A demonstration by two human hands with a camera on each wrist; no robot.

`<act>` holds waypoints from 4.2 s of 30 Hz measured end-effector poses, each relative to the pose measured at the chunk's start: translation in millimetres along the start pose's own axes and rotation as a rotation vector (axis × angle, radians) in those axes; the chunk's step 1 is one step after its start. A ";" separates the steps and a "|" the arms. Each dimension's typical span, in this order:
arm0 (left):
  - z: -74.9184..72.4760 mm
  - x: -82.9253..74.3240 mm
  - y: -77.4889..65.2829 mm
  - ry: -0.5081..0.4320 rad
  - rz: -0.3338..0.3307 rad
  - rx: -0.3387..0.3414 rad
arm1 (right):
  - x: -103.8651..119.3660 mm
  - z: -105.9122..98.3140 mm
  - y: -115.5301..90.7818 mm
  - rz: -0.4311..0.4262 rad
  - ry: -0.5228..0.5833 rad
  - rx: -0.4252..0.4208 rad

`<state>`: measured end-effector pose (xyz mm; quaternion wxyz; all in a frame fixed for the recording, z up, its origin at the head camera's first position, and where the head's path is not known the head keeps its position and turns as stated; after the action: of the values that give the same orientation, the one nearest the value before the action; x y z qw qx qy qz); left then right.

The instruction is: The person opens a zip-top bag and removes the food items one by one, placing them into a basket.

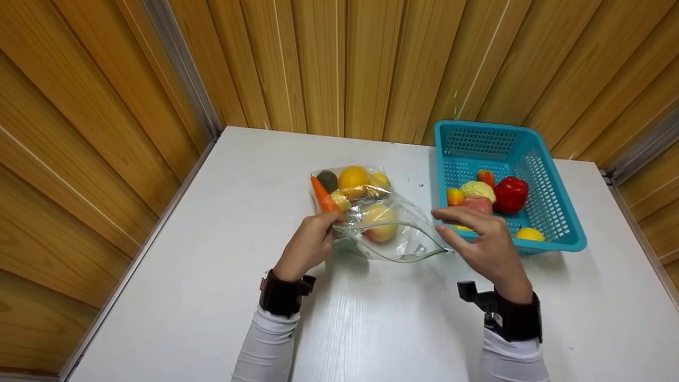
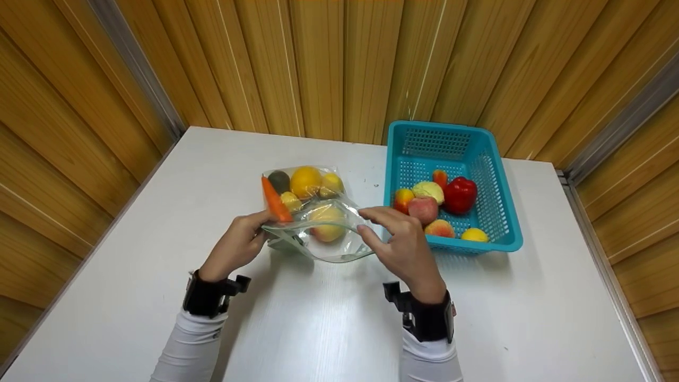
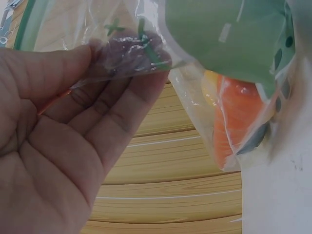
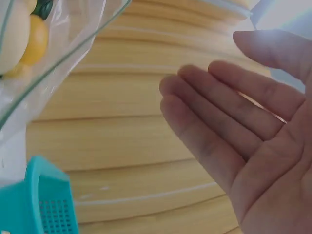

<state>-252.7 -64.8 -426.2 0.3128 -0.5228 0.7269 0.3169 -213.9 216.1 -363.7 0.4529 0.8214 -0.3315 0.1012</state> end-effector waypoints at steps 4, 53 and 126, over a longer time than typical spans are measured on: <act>-0.5 -0.7 -0.7 0.010 0.010 -0.013 | 13.9 11.2 3.8 -0.083 0.061 0.078; 2.2 -3.0 -1.1 0.023 0.042 -0.009 | -41.9 144.1 -8.7 -0.027 -0.194 0.473; 1.9 -2.3 -1.5 0.050 0.019 -0.022 | -26.3 121.9 1.0 0.162 -0.095 0.440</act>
<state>-250.5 -62.3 -425.8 0.2855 -0.5272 0.7359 0.3146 -250.9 128.7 -444.6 0.2374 0.8748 -0.3873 0.1684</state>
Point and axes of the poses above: each hand's wrist, its own y-axis towards the middle knuckle, its own z-axis out of the palm, x = y × z, the point moved 6 cm from there along y, towards the middle knuckle, and after that the axes turned 12 degrees about -z, right-handed, at the moved point
